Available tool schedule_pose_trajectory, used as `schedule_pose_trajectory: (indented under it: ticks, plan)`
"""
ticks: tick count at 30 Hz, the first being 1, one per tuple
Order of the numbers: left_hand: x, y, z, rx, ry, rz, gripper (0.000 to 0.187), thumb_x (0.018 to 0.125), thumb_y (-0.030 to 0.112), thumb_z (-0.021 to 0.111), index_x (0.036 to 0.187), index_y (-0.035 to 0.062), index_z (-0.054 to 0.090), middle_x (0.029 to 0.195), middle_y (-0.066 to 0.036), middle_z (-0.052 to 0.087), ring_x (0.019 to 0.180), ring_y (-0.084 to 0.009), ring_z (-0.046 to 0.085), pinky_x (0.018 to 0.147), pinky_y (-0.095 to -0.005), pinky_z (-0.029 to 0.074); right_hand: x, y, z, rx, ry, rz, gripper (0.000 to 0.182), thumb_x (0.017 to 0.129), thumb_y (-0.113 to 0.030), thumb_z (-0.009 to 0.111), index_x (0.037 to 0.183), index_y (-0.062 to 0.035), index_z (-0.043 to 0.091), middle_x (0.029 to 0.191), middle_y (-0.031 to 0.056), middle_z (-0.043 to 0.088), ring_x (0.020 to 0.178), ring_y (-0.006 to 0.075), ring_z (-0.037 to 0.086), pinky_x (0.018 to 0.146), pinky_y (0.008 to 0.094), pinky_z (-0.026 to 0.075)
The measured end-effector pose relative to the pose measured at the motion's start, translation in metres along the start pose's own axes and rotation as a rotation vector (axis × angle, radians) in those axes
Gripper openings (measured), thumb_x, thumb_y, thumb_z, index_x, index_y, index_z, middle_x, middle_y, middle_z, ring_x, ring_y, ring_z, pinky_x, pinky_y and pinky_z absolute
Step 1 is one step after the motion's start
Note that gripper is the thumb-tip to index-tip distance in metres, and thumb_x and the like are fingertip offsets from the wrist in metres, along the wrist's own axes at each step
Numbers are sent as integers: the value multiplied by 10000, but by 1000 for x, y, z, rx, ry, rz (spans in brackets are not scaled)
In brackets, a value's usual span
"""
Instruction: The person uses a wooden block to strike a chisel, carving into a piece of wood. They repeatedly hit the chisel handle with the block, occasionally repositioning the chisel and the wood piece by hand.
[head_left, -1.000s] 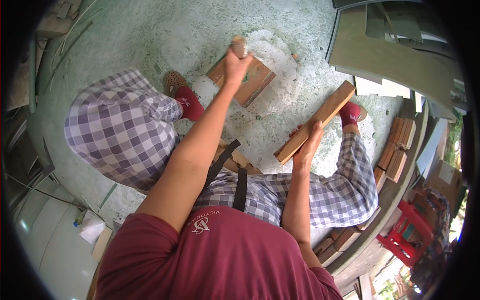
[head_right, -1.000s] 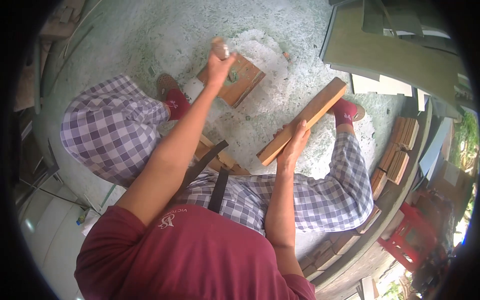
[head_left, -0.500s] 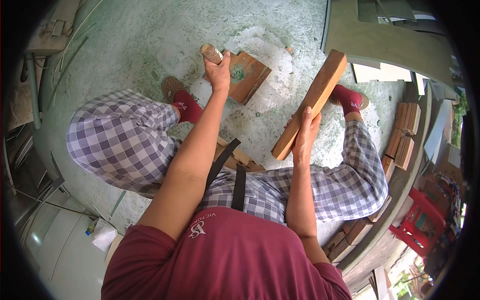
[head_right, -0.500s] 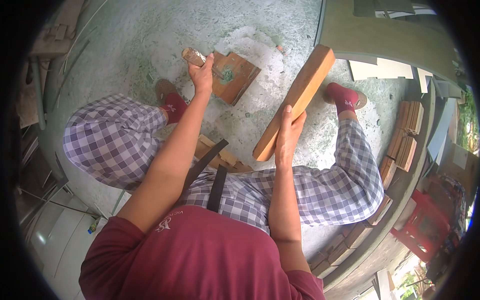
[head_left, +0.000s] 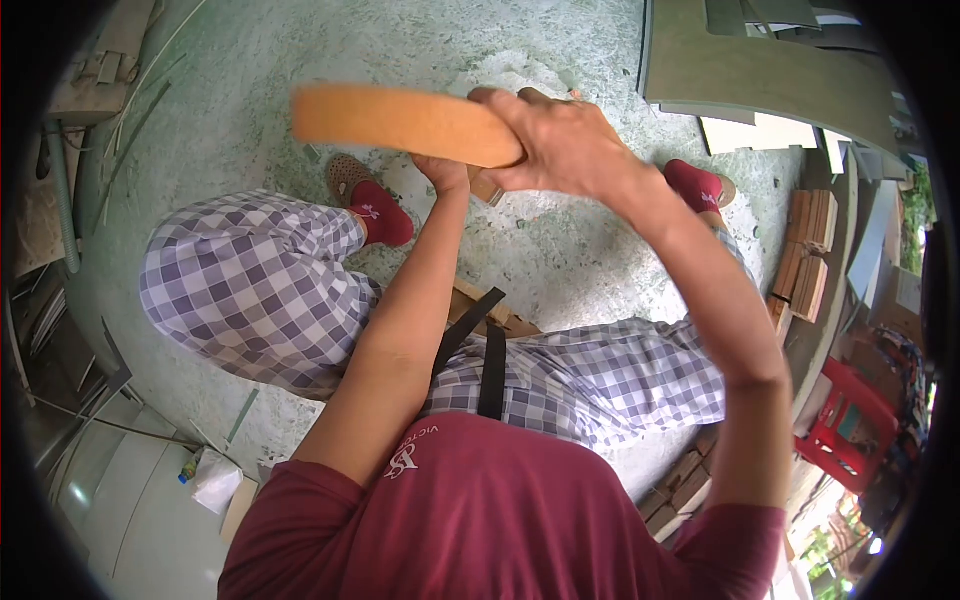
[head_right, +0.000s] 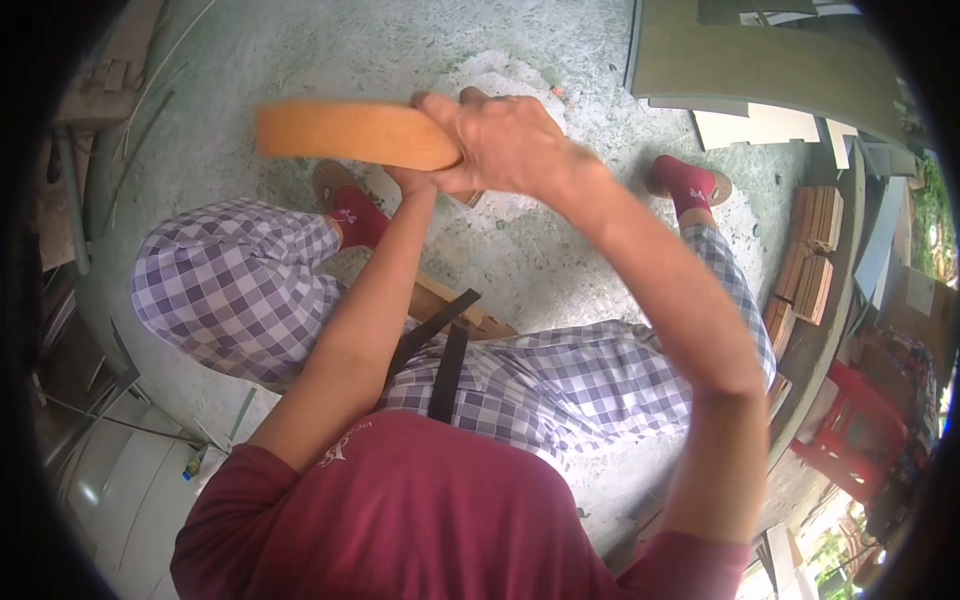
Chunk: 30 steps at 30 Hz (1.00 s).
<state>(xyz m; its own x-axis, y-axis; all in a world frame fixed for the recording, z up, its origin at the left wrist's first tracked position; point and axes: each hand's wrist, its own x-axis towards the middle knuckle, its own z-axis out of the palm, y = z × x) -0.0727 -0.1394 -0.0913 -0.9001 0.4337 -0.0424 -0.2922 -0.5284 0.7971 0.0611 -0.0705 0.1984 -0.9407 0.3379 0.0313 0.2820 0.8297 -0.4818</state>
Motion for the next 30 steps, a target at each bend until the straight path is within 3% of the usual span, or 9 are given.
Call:
schedule_pose_trajectory:
  ticks: [2, 3, 8, 10, 15, 20, 24, 28, 30]
  plan:
    - [-12, 10, 12, 386, 81, 155, 493, 778, 57, 699, 1202, 39, 448, 1166, -90, 552, 1054, -186, 545, 903, -350, 464, 17, -2, -5, -555, -419, -7, 593, 775, -477, 651, 1212, -125, 458, 839, 155, 656, 672, 243, 685, 554, 356, 581]
    - [-12, 11, 18, 316, 74, 200, 410, 806, 66, 670, 1165, 24, 478, 1156, -96, 556, 1020, -199, 563, 908, -361, 469, 22, -5, -14, -560, -424, -2, 591, 768, -530, 656, 1165, -132, 474, 859, 155, 636, 730, 258, 678, 636, 369, 574]
    - [-21, 38, 40, 376, 143, 183, 340, 834, 65, 634, 1138, -5, 498, 1068, -104, 603, 954, -193, 589, 864, -344, 487, 37, -26, -33, -505, -280, -90, 584, 778, -560, 598, 1174, -148, 477, 797, 138, 635, 704, 276, 675, 611, 381, 577]
    - [-22, 45, 46, 448, 134, 192, 320, 837, 56, 629, 1124, -16, 508, 1036, -105, 620, 933, -186, 596, 842, -327, 490, 36, -14, -17, -336, -35, -300, 523, 768, -415, 622, 1206, -187, 450, 777, 115, 652, 660, 241, 683, 577, 356, 593]
    - [-16, 31, 41, 287, 126, 238, 271, 818, 55, 653, 1056, -36, 563, 1029, -123, 633, 955, -216, 601, 837, -348, 490, 57, -12, -14, -621, -430, -133, 600, 767, -525, 632, 1227, -188, 446, 790, 122, 650, 717, 286, 685, 628, 394, 588]
    - [-26, 27, 46, 458, 244, 402, 273, 804, 59, 671, 1044, -31, 576, 1019, -135, 640, 945, -225, 606, 834, -348, 486, 57, -44, -22, -501, -333, -197, 551, 798, -525, 596, 1209, -186, 458, 810, 128, 662, 713, 278, 687, 621, 366, 585]
    - [-6, 7, 10, 466, 44, 139, 452, 818, 49, 647, 1218, -16, 448, 1114, -144, 593, 997, -206, 577, 872, -355, 468, 57, 7, 16, -255, -475, -1, 534, 804, -486, 596, 1197, -144, 479, 858, 134, 676, 810, 304, 677, 770, 417, 548]
    - [-6, 10, 13, 238, 223, 132, 485, 828, 42, 646, 1237, 13, 389, 1115, -113, 572, 922, -189, 591, 838, -345, 484, 40, 1, 18, -201, -370, 86, 603, 775, -505, 613, 1214, -112, 484, 878, 148, 679, 873, 323, 669, 814, 414, 516]
    - [-6, 19, 9, 189, 331, 62, 470, 830, 44, 652, 1220, 20, 391, 1097, -101, 573, 885, -177, 597, 813, -344, 495, 24, 2, 22, 153, -253, 300, 711, 749, -534, 619, 1254, -58, 463, 872, 178, 674, 841, 329, 669, 823, 401, 513]
